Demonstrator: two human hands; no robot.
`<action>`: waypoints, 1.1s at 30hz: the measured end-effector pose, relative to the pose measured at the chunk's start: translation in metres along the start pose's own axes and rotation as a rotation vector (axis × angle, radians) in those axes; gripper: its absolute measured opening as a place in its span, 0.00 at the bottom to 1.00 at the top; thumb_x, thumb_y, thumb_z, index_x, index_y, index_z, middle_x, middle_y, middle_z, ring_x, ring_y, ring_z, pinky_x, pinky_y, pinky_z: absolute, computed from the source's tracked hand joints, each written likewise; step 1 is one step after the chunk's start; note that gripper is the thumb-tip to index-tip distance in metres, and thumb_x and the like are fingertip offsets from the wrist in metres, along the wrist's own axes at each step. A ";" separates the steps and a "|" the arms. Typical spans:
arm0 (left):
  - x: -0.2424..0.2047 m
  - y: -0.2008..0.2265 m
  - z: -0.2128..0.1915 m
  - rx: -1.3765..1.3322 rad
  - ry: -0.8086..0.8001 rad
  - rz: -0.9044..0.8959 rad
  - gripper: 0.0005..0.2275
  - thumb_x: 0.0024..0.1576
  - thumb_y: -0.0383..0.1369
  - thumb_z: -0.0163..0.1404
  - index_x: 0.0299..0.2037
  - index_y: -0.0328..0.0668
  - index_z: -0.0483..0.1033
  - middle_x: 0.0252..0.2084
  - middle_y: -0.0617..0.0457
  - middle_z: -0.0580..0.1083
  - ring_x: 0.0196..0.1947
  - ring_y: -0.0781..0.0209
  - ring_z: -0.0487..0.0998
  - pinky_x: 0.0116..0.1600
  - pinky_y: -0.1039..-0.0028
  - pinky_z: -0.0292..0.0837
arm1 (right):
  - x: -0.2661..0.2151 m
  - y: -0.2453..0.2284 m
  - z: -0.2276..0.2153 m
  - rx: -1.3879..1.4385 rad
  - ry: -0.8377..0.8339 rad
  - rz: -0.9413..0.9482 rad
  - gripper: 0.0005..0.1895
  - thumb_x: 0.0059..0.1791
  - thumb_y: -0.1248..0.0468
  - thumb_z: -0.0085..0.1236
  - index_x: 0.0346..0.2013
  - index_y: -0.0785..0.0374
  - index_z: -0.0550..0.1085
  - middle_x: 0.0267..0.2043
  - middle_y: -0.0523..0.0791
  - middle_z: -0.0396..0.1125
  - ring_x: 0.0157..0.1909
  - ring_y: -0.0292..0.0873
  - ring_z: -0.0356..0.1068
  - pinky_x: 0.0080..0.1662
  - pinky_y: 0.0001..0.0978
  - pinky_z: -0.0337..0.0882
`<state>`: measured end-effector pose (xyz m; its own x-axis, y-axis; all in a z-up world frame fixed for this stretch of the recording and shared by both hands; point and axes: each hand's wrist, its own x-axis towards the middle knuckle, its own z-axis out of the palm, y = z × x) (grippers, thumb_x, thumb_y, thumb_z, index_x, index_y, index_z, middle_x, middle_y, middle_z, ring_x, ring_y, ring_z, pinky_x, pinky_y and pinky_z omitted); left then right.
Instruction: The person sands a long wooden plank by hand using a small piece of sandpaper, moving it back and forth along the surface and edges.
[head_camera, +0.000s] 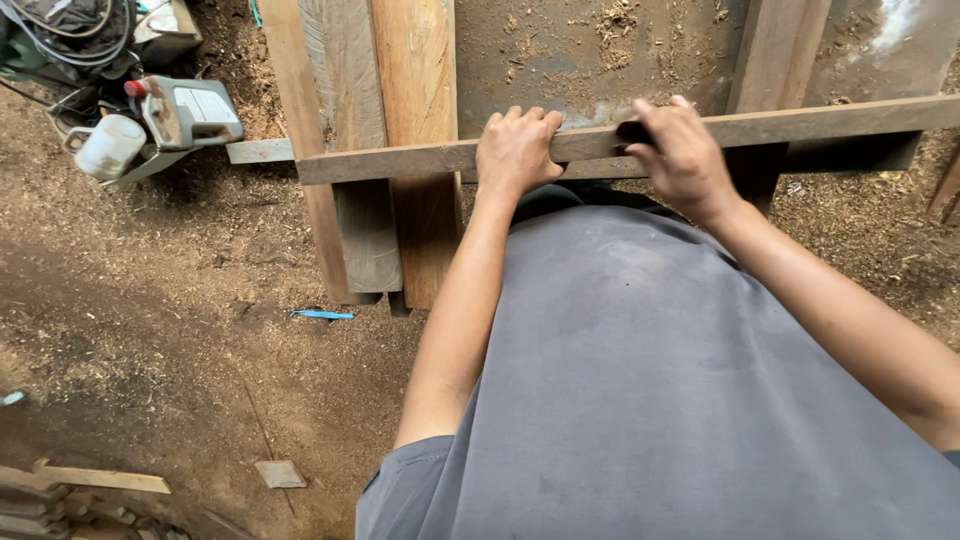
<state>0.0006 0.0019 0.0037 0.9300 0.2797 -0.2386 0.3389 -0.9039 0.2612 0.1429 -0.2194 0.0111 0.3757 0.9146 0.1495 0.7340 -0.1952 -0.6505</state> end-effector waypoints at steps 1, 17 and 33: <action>0.000 0.002 0.001 0.000 -0.005 0.008 0.18 0.37 0.39 0.65 0.38 0.49 0.78 0.37 0.52 0.78 0.40 0.50 0.79 0.42 0.60 0.72 | 0.005 -0.007 0.006 -0.008 0.000 -0.059 0.26 0.57 0.65 0.62 0.68 0.69 0.66 0.58 0.52 0.71 0.61 0.53 0.70 0.72 0.54 0.63; -0.001 0.002 0.001 -0.009 0.055 0.008 0.20 0.36 0.39 0.65 0.40 0.51 0.77 0.37 0.54 0.79 0.40 0.51 0.79 0.42 0.61 0.72 | -0.032 0.021 -0.017 -0.302 -0.066 -0.011 0.24 0.58 0.69 0.57 0.70 0.63 0.69 0.63 0.47 0.69 0.69 0.47 0.66 0.79 0.50 0.47; 0.002 -0.015 0.008 -0.097 -0.077 0.051 0.17 0.40 0.42 0.67 0.41 0.57 0.84 0.30 0.48 0.80 0.36 0.48 0.81 0.39 0.56 0.72 | -0.033 0.038 -0.005 -0.320 -0.193 0.035 0.26 0.60 0.66 0.52 0.73 0.53 0.61 0.67 0.44 0.65 0.76 0.44 0.57 0.80 0.51 0.39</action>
<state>-0.0036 0.0132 -0.0080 0.9338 0.2052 -0.2932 0.3074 -0.8794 0.3635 0.1610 -0.2587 -0.0143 0.3127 0.9493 -0.0315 0.8736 -0.3005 -0.3827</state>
